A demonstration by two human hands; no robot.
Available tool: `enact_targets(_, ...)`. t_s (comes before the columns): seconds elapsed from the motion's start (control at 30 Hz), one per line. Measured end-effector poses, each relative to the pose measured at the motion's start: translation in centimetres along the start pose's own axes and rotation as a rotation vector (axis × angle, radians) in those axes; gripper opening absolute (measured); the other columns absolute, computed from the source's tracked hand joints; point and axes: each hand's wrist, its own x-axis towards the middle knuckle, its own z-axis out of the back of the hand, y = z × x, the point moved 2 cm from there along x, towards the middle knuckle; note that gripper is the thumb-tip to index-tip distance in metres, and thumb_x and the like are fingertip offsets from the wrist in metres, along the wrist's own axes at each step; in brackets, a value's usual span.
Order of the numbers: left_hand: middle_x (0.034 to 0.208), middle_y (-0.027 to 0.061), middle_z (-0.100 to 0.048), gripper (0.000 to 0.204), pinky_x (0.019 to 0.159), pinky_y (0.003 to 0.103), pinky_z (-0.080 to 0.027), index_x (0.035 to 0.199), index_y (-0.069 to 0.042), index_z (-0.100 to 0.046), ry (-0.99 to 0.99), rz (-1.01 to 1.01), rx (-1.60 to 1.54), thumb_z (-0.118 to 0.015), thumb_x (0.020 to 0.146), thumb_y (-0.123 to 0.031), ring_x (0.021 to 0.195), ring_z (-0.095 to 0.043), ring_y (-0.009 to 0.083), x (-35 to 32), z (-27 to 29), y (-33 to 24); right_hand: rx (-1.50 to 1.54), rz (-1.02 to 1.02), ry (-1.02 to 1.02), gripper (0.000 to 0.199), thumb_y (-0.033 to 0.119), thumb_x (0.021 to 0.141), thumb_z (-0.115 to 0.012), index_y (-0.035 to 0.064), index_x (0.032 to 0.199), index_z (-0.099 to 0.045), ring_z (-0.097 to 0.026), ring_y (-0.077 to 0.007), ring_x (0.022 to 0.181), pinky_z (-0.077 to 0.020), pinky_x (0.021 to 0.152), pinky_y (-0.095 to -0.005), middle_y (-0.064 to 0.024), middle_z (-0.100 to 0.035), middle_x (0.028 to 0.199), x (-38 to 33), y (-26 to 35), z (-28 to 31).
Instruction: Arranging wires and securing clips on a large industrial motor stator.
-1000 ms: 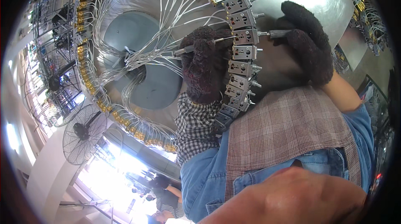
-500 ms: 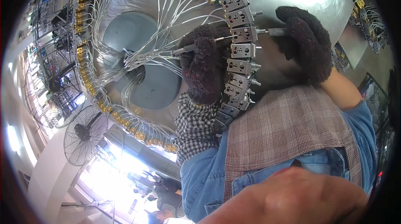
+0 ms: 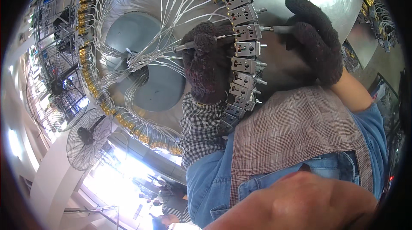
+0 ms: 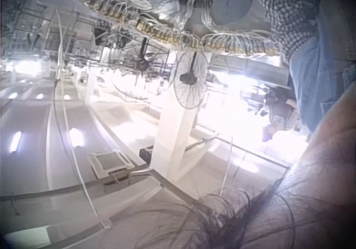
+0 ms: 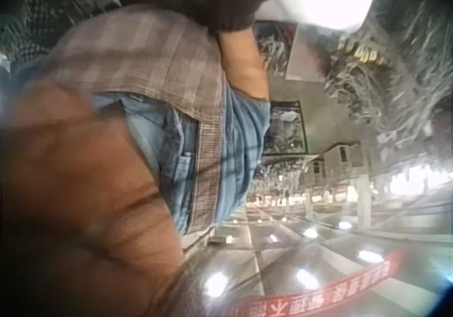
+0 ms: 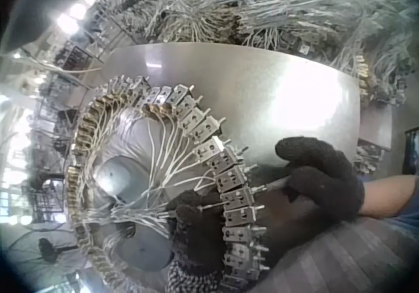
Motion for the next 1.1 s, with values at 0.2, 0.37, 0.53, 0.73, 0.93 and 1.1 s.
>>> enact_targets(0.2,0.103,0.0185,-0.060,0.026,0.075,0.042,-0.056,0.113,-0.002,-0.050,0.008,0.020,-0.001,-0.052,0.095,-0.021,0.090,-0.062,0.0341,0.3,0.1,0.2,-0.015,-0.135,-0.006,0.038,0.022,0.095,-0.050,0.0002,0.127,-0.050,-0.056,-0.0129,0.079,-0.0465,0.070,-0.0260,-0.0084,-0.061,0.090,-0.3,1.0,0.0)
enact_targets(0.37,0.106,0.0190,-0.060,0.026,0.076,0.044,-0.056,0.114,-0.003,-0.050,0.053,-0.010,0.043,-0.053,0.095,-0.020,0.094,-0.062,0.0345,0.1,0.5,0.3,-0.144,0.036,0.052,0.040,0.021,0.095,-0.049,-0.0003,0.129,-0.048,-0.059,-0.0144,0.086,-0.0481,0.077,-0.0263,-0.0115,-0.064,0.110,-0.6,0.3,0.1)
enact_targets(0.53,0.106,0.0178,-0.060,0.025,0.076,0.044,-0.056,0.113,-0.003,-0.052,0.039,0.032,-0.010,-0.053,0.095,-0.020,0.094,-0.063,0.0337,0.5,0.9,0.4,-0.476,0.489,-0.055,0.038,0.017,0.093,-0.054,0.0014,0.128,-0.050,-0.057,-0.0136,0.078,-0.0483,0.068,-0.0257,-0.0082,-0.060,0.095,0.2,-0.7,0.3)
enact_targets(0.73,0.104,0.0176,-0.060,0.025,0.073,0.041,-0.056,0.113,-0.003,-0.052,0.045,0.005,-0.028,-0.053,0.095,-0.020,0.091,-0.063,0.0321,0.2,0.4,0.3,-0.081,0.189,0.006,0.037,0.018,0.094,-0.053,0.0032,0.128,-0.051,-0.060,-0.0152,0.085,-0.0492,0.072,-0.0254,-0.0106,-0.061,0.106,-0.2,0.3,0.2)
enact_targets(0.93,0.103,0.0185,-0.061,0.028,0.070,0.041,-0.058,0.113,-0.001,-0.052,0.013,0.008,0.003,-0.055,0.094,-0.020,0.089,-0.064,0.0327,0.3,0.1,0.1,-0.193,-0.004,0.017,0.038,0.021,0.095,-0.052,0.0013,0.128,-0.050,-0.059,-0.0148,0.085,-0.0494,0.070,-0.0256,-0.0101,-0.059,0.113,0.2,0.3,0.8)
enact_targets(1.1,0.103,0.0191,-0.061,0.029,0.069,0.041,-0.058,0.113,0.000,-0.052,0.031,0.020,-0.005,-0.056,0.093,-0.021,0.089,-0.064,0.0324,0.2,-0.5,0.1,-0.197,0.265,0.030,0.039,0.023,0.095,-0.052,0.0023,0.128,-0.051,-0.059,-0.0149,0.085,-0.0494,0.068,-0.0254,-0.0099,-0.057,0.117,-0.2,1.0,0.1)
